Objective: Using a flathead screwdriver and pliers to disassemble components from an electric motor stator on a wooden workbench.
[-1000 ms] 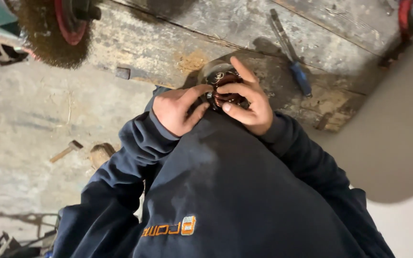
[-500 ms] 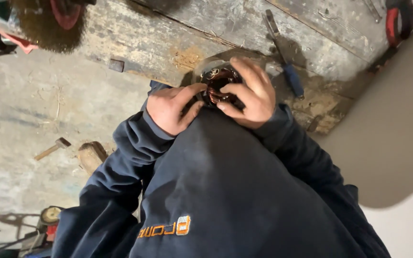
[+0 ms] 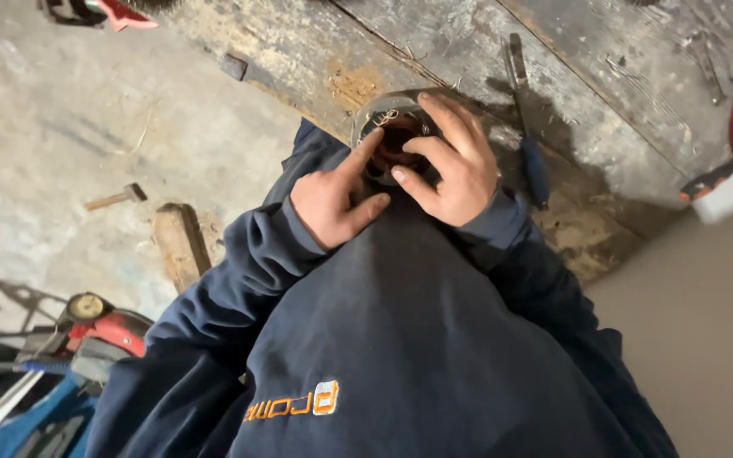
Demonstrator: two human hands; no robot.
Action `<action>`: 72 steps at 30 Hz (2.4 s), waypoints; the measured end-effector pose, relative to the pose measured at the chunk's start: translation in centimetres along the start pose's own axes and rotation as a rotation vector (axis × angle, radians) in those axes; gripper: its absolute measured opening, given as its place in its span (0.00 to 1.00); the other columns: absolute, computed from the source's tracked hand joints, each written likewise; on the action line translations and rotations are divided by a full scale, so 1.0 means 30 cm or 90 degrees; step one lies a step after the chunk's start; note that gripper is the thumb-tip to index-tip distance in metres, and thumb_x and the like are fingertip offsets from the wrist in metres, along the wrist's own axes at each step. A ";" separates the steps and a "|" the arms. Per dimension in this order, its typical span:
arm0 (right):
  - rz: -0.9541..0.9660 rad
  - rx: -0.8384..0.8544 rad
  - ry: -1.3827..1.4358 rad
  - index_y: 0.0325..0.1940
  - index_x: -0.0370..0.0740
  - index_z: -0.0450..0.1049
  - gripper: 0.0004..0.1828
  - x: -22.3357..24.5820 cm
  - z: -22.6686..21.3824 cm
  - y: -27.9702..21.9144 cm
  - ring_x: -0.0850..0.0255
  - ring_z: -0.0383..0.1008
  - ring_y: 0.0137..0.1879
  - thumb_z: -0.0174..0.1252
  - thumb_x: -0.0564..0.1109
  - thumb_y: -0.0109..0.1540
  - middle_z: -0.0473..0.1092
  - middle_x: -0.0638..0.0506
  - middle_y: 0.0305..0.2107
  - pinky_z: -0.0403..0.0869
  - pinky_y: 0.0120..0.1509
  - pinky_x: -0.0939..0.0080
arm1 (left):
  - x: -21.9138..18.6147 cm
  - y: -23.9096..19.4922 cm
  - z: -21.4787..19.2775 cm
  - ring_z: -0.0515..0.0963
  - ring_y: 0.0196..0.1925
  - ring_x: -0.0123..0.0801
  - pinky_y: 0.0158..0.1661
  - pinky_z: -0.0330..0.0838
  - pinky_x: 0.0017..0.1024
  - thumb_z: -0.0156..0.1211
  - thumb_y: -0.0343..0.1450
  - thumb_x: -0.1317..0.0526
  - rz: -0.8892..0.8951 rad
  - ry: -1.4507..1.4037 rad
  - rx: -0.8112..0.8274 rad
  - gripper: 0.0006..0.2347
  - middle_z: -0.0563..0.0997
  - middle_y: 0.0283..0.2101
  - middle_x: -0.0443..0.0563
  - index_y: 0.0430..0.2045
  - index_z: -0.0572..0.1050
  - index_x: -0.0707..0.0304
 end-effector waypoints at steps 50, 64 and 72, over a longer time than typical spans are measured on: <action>-0.373 0.023 -0.234 0.61 0.45 0.81 0.28 -0.032 -0.004 0.092 0.51 0.72 0.65 0.55 0.67 0.73 0.74 0.51 0.60 0.74 0.63 0.48 | -0.050 -0.037 -0.002 0.82 0.26 0.44 0.29 0.75 0.38 0.65 0.70 0.59 -0.050 0.044 -0.209 0.21 0.80 0.24 0.52 0.60 0.72 0.55; -0.215 0.055 -0.018 0.53 0.41 0.82 0.20 -0.016 0.014 0.105 0.46 0.71 0.67 0.63 0.58 0.69 0.73 0.44 0.60 0.72 0.69 0.46 | -0.019 -0.038 -0.007 0.83 0.29 0.47 0.31 0.76 0.39 0.64 0.70 0.61 -0.031 -0.013 -0.208 0.20 0.82 0.28 0.55 0.58 0.74 0.57; -0.186 -0.003 -0.065 0.53 0.40 0.83 0.18 -0.003 0.028 0.098 0.45 0.71 0.66 0.66 0.55 0.68 0.73 0.44 0.59 0.72 0.69 0.46 | 0.019 -0.014 -0.036 0.82 0.29 0.49 0.32 0.76 0.40 0.64 0.71 0.61 0.058 0.022 -0.117 0.19 0.84 0.30 0.57 0.57 0.77 0.58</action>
Point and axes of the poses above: each hand's wrist, its own y-axis towards the middle knuckle, its own z-axis out of the palm, x = y × z, the point moved 6 cm from there along y, towards the middle knuckle
